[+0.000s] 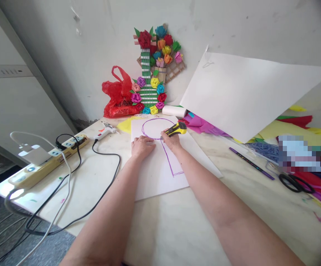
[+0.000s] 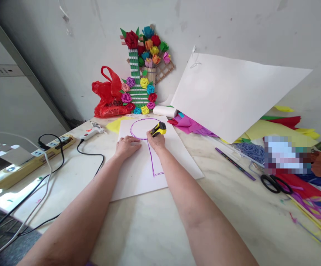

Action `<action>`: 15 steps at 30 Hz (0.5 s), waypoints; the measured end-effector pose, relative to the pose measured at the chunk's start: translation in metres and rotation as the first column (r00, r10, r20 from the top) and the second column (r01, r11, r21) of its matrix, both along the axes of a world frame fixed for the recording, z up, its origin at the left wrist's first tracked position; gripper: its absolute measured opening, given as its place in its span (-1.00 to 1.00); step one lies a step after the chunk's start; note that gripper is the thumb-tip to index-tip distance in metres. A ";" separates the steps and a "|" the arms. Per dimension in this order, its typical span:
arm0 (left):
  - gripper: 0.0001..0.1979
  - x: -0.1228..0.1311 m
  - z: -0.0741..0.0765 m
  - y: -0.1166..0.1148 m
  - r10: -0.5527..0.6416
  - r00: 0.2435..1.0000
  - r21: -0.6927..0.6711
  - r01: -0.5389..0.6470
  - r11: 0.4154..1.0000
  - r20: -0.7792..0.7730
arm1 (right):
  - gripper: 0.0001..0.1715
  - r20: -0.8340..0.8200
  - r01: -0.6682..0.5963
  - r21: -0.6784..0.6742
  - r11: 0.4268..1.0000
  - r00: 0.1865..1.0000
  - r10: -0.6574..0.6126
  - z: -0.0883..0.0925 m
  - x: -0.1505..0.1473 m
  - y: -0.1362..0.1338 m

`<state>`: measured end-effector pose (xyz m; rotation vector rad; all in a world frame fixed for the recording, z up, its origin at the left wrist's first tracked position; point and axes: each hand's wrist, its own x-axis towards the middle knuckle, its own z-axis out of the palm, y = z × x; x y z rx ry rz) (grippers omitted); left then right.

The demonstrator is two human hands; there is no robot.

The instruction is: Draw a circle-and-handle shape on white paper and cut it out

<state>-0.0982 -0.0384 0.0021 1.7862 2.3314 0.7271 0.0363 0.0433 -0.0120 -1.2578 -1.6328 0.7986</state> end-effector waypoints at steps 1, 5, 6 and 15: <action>-0.65 0.000 0.000 0.000 0.000 1.000 0.001 0.000 1.000 -0.001 | -0.78 -0.008 0.002 -0.007 1.000 1.000 -0.002 0.000 0.000 0.000; -0.65 0.000 -0.001 0.001 -0.004 1.000 -0.001 0.004 1.000 -0.005 | -0.79 -0.026 0.002 -0.029 1.000 1.000 -0.003 0.001 -0.002 -0.001; -0.65 0.000 -0.001 0.001 -0.006 1.000 0.000 0.006 1.000 -0.007 | -0.80 -0.025 0.002 -0.033 0.999 1.000 -0.003 0.001 -0.002 -0.001; -0.63 0.001 0.000 -0.001 -0.017 1.000 0.003 0.017 1.000 -0.021 | -0.79 0.007 -0.037 -0.037 0.999 0.999 0.037 0.000 0.000 0.001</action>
